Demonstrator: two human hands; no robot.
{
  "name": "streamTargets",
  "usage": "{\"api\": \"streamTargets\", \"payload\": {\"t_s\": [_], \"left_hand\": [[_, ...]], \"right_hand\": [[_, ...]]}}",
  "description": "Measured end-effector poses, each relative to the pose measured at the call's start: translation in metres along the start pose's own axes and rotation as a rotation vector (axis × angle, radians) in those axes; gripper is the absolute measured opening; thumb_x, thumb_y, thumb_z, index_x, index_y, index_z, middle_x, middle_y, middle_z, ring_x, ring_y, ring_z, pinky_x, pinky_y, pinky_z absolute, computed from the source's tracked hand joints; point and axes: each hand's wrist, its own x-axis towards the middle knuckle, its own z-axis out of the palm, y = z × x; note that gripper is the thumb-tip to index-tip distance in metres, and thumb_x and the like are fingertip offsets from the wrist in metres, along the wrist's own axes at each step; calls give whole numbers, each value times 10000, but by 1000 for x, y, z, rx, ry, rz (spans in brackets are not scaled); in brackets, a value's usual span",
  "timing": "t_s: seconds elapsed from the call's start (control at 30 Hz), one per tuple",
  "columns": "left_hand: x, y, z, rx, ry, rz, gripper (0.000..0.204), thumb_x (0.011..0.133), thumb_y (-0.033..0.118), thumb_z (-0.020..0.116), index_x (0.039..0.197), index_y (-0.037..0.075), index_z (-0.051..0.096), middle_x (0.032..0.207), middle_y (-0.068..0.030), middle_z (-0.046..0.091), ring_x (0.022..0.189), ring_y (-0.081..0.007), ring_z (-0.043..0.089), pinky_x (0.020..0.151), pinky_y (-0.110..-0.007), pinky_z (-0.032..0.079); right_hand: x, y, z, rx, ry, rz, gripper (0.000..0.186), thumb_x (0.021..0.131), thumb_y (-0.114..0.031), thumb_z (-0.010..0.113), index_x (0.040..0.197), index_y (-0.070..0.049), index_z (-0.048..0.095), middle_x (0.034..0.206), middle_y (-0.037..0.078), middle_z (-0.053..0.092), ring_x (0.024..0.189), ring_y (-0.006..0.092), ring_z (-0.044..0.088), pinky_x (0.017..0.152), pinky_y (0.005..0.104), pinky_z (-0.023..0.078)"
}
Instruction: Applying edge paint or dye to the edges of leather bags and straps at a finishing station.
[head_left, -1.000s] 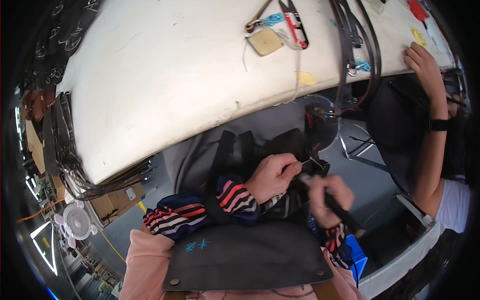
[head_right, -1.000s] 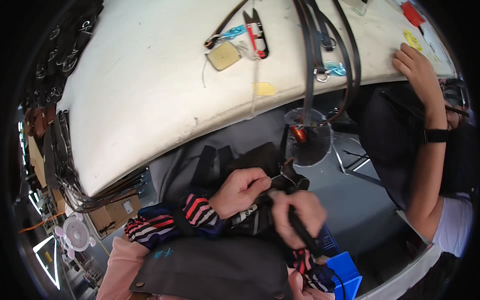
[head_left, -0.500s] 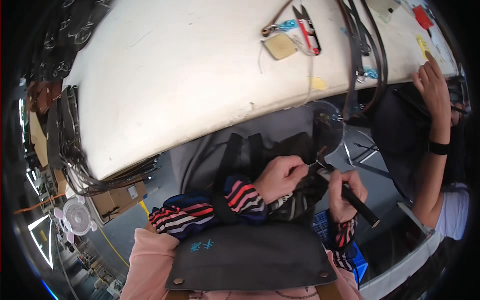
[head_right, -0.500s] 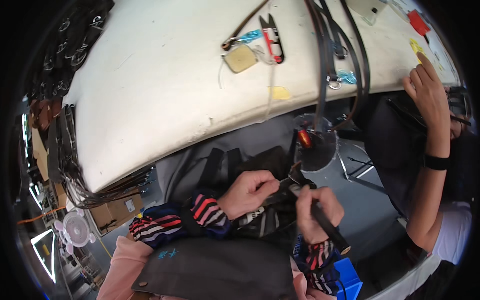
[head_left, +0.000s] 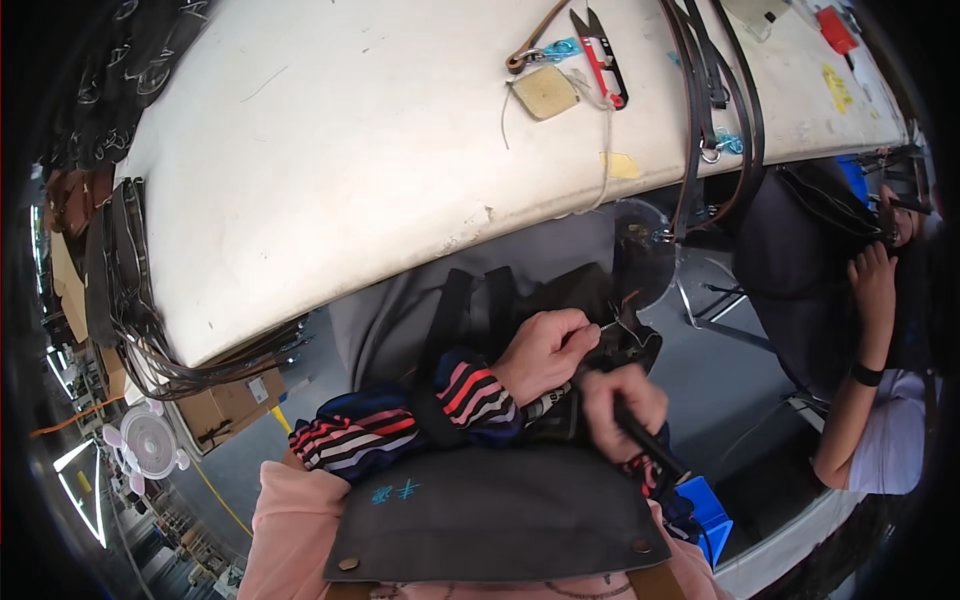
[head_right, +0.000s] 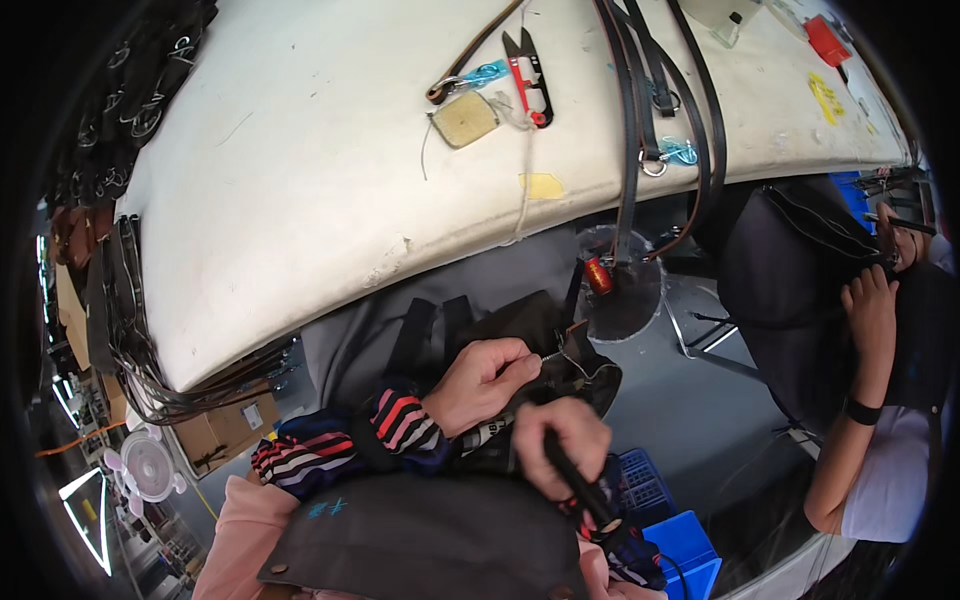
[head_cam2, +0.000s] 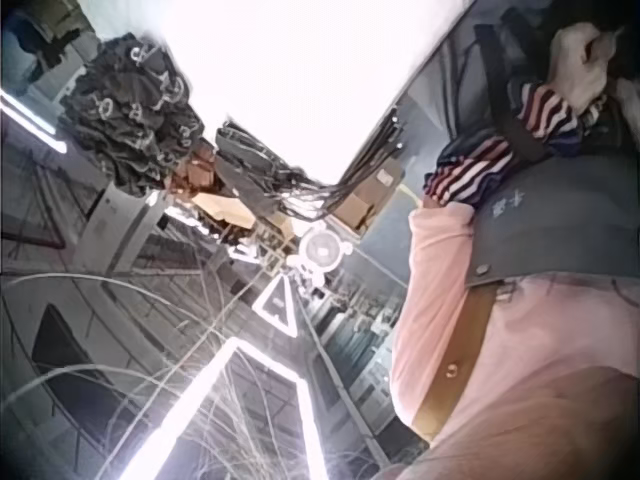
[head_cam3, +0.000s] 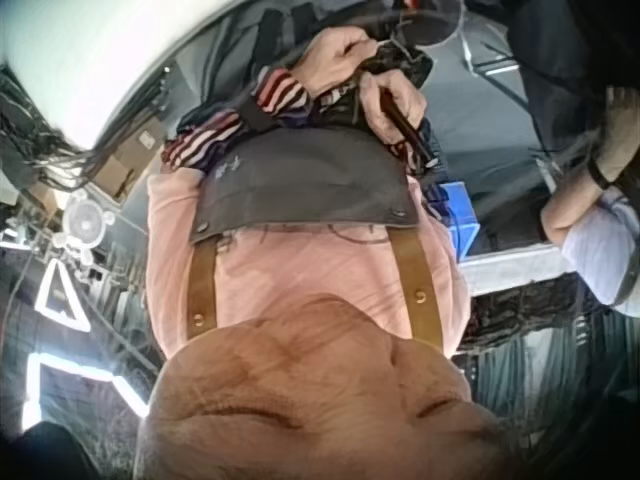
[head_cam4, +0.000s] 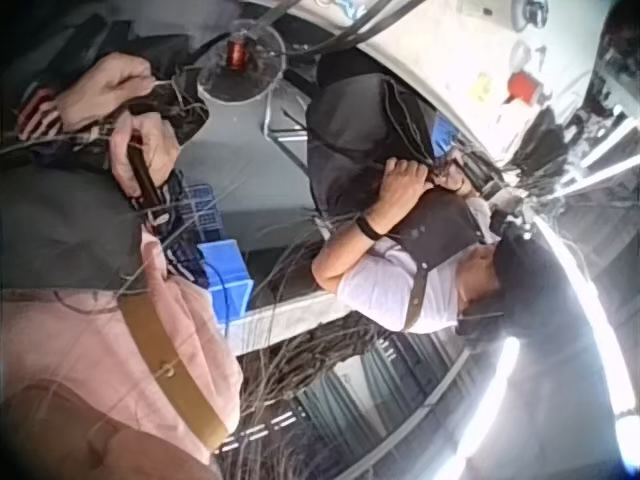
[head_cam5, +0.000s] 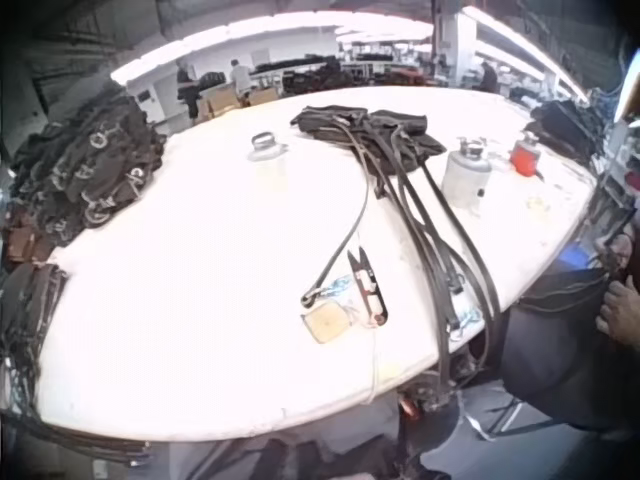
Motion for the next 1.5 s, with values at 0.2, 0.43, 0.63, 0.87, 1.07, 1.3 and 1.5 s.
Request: {"api": "streamTargets", "payload": {"t_s": [0.2,0.43,0.63,0.87,1.07,1.3,1.5], "left_hand": [[-4,2,0,-55,-3,-38,250,879,185,515,724,-11,523,538,35,361,542,-24,304,441,-234,275],[-1,-2,6,57,43,45,254,872,146,516,675,-6,465,555,36,323,544,-32,281,438,-236,262],[-4,1,2,24,27,40,279,891,160,496,672,-6,448,564,53,313,553,-25,270,435,-236,255],[-3,-6,4,77,11,68,274,885,162,504,677,-13,469,555,38,332,549,-30,283,438,-240,273],[0,-4,6,80,-2,74,256,877,155,509,684,-11,481,544,29,338,536,-31,293,436,-242,279],[-5,-5,4,46,33,61,260,883,165,510,685,-3,489,543,41,338,533,-23,292,427,-236,264],[-4,-2,2,1,-24,-50,262,886,163,507,688,-9,487,554,57,342,539,-10,289,429,-222,255]], "right_hand": [[7,-2,-15,35,145,249,160,759,-44,620,632,-43,522,508,36,521,415,91,464,406,240,372],[23,20,-24,-244,91,181,162,733,-78,642,645,-46,511,529,102,510,460,258,507,450,331,386],[18,-7,-17,-272,-33,1,167,757,-60,625,638,-48,509,516,76,506,453,195,518,443,285,390],[19,-7,-20,-193,-11,15,178,792,-47,583,633,-46,503,531,49,531,471,116,521,449,258,393],[28,8,-27,-200,84,296,162,803,-73,589,677,-30,497,530,57,546,446,94,485,433,238,386],[19,7,-13,-161,97,173,161,759,-77,630,656,-44,510,522,87,520,452,137,526,456,268,416],[22,5,-29,-185,84,418,204,784,-92,617,641,-30,486,487,64,495,413,104,437,419,277,372]]}}
